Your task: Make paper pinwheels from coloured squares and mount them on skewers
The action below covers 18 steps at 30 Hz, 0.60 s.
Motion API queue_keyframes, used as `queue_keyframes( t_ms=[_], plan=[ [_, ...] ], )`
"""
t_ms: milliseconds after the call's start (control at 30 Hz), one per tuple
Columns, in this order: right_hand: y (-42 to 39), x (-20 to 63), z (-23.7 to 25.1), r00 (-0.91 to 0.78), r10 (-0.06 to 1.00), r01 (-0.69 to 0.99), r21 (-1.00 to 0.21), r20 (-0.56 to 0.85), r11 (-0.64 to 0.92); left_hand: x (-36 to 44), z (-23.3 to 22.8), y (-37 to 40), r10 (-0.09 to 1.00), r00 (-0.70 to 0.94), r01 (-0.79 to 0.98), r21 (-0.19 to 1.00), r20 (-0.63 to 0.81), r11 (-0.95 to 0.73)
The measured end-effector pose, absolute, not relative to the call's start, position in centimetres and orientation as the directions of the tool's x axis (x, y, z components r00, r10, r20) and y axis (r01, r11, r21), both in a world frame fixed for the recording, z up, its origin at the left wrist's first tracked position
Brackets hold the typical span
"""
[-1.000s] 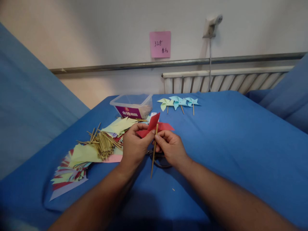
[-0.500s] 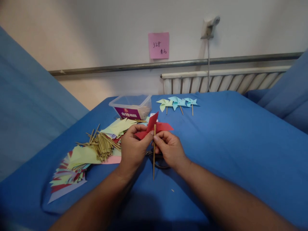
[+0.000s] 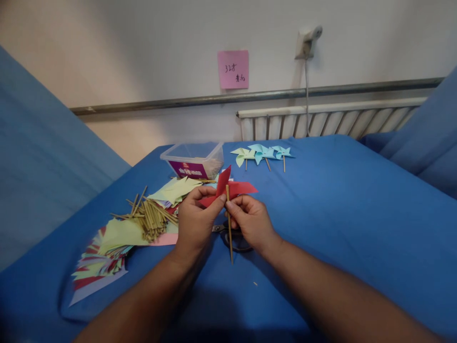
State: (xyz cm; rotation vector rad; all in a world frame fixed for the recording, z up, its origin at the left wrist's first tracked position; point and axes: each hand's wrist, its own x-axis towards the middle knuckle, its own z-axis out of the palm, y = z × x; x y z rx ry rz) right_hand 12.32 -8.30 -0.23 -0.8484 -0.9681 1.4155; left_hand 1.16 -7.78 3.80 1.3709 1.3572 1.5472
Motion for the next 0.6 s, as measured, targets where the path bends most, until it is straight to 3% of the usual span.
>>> queue_keyframes(
  t_ms=[600],
  plan=[
    [-8.49, 12.50, 0.07, -0.055, 0.992, -0.321, -0.943, 0.113, 0.089, 0.92, 3.26, -7.13, 0.943, -0.246, 0.103, 0.974, 0.224, -0.204]
  ],
)
